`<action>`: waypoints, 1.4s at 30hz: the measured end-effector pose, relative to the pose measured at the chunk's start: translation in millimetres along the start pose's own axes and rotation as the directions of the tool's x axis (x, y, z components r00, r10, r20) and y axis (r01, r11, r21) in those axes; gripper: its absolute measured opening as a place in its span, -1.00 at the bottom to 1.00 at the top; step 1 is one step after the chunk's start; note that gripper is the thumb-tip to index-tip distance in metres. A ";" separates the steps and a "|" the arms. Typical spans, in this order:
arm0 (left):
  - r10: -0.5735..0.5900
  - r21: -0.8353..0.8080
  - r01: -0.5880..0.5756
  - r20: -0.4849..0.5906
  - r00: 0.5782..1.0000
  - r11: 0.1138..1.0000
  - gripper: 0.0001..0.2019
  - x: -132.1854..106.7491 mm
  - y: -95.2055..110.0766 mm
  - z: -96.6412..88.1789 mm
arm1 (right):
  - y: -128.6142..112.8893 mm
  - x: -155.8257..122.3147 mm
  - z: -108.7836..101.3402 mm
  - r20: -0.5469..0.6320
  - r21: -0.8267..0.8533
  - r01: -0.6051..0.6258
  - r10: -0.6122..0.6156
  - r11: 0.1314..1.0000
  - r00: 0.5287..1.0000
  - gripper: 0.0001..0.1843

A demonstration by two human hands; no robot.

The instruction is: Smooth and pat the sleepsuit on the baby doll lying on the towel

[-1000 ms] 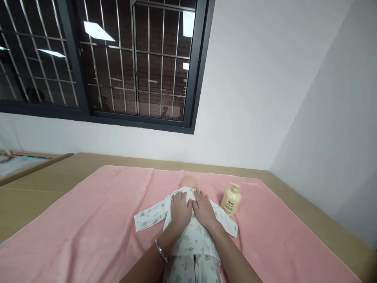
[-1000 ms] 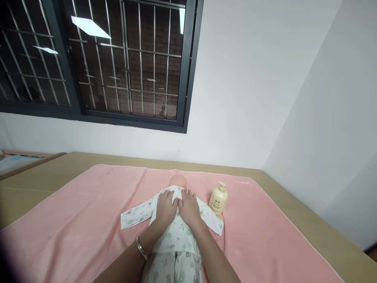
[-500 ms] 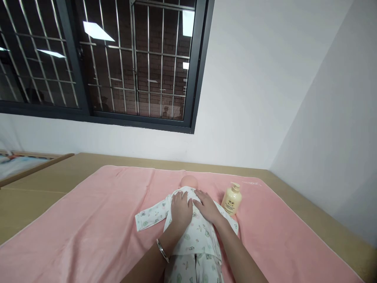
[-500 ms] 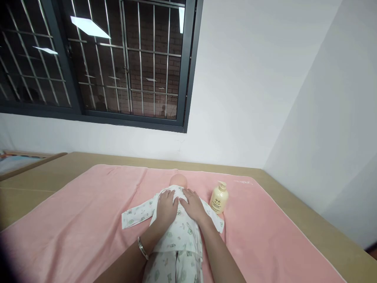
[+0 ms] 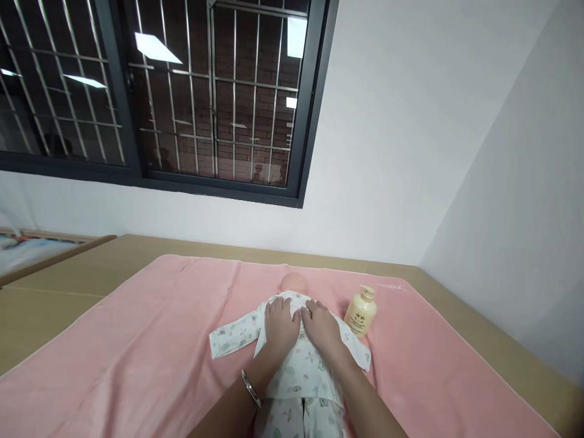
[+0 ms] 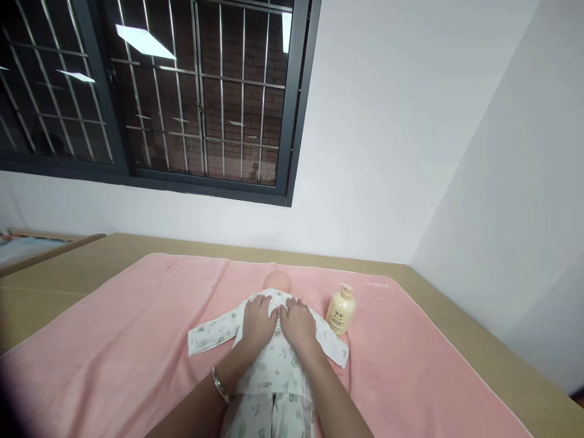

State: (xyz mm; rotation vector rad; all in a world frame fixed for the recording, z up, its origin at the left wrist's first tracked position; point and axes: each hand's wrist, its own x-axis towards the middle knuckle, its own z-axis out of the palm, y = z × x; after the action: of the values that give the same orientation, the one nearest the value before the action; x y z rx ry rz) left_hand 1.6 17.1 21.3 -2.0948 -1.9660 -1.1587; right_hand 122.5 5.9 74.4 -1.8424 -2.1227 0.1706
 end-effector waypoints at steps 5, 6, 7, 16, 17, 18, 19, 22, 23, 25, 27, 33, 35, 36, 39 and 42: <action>0.074 -0.040 -0.073 0.027 0.997 0.997 -0.68 0.9 1.3 -0.5 | 10.9 6.1 6.6 0.027 0.010 0.051 -0.051 0.999 0.998 -0.46; 0.071 -0.033 -0.070 0.032 0.997 0.997 -0.68 1.1 1.4 -1.0 | 10.1 5.2 8.2 0.028 0.014 0.070 -0.071 0.997 0.997 -0.46; 0.067 -0.022 -0.066 0.036 0.997 0.998 -0.68 1.2 1.3 -1.4 | 8.9 4.1 9.2 0.022 0.019 0.095 -0.096 0.995 0.995 -0.47; 0.118 -0.036 -0.117 0.023 0.993 0.992 -0.67 0.5 -2.6 2.0 | 18.8 13.0 6.2 0.028 0.069 0.072 -0.074 0.995 0.997 -0.46; 0.130 -0.062 -0.128 0.021 0.991 0.990 -0.68 0.6 -3.0 2.3 | 17.9 13.0 7.1 0.029 0.060 0.069 -0.071 0.996 0.997 -0.45; 0.131 -0.082 -0.129 0.019 0.991 0.988 -0.69 1.0 -3.6 2.4 | 15.5 11.9 8.0 0.031 0.055 0.073 -0.075 0.996 0.997 -0.46; 0.121 -0.094 -0.118 0.020 0.992 0.989 -0.69 1.5 -4.3 2.3 | 12.0 9.8 8.9 0.033 0.048 0.078 -0.079 0.996 0.996 -0.47; 0.059 -0.074 -0.056 0.048 0.997 0.996 -0.67 4.4 -7.8 0.4 | -1.4 -0.1 9.3 0.039 0.017 0.075 -0.075 0.997 0.996 -0.48; 0.047 -0.057 -0.043 0.062 0.997 0.997 -0.64 5.5 -9.3 -0.4 | -5.1 -3.1 8.4 0.042 0.006 0.064 -0.065 0.998 0.997 -0.49; 0.041 -0.025 -0.039 0.084 0.996 0.999 -0.59 7.4 -12.3 -1.7 | -8.4 -6.4 5.5 0.049 0.005 0.033 -0.033 0.999 0.998 -0.52; 0.044 -0.008 -0.044 0.091 0.995 0.999 -0.55 8.1 -14.1 -2.0 | -5.8 -5.1 2.4 0.053 0.032 0.012 -0.014 0.999 0.999 -0.56; 0.037 -0.006 -0.037 0.053 0.998 0.999 -0.53 5.2 -12.1 0.8 | 12.9 9.1 3.1 0.042 0.088 0.028 -0.032 0.996 0.999 -0.49; 0.033 -0.036 -0.032 0.040 0.999 0.999 -0.56 4.8 -12.3 1.2 | 14.2 10.9 2.6 0.046 0.103 0.037 -0.042 0.994 0.998 -0.51; 0.030 -0.057 -0.028 0.035 0.999 0.998 -0.57 4.8 -13.0 1.3 | 13.9 10.8 0.9 0.047 0.111 0.043 -0.048 0.993 0.998 -0.53; 0.015 -0.131 -0.013 0.016 1.000 0.991 -0.64 4.4 -16.8 2.0 | 11.3 7.8 -10.4 0.049 0.142 0.065 -0.073 0.988 0.996 -0.59; 0.016 -0.205 -0.019 -0.015 1.000 0.979 -0.66 2.5 -20.9 4.1 | 7.5 2.6 -23.0 0.027 0.198 0.090 -0.097 0.976 0.995 -0.55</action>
State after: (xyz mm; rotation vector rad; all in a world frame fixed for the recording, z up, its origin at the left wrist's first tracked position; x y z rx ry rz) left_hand -14.9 25.3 10.4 -2.1859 -1.8916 -1.4247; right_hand 136.6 6.8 94.3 -1.6356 -2.1270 0.3799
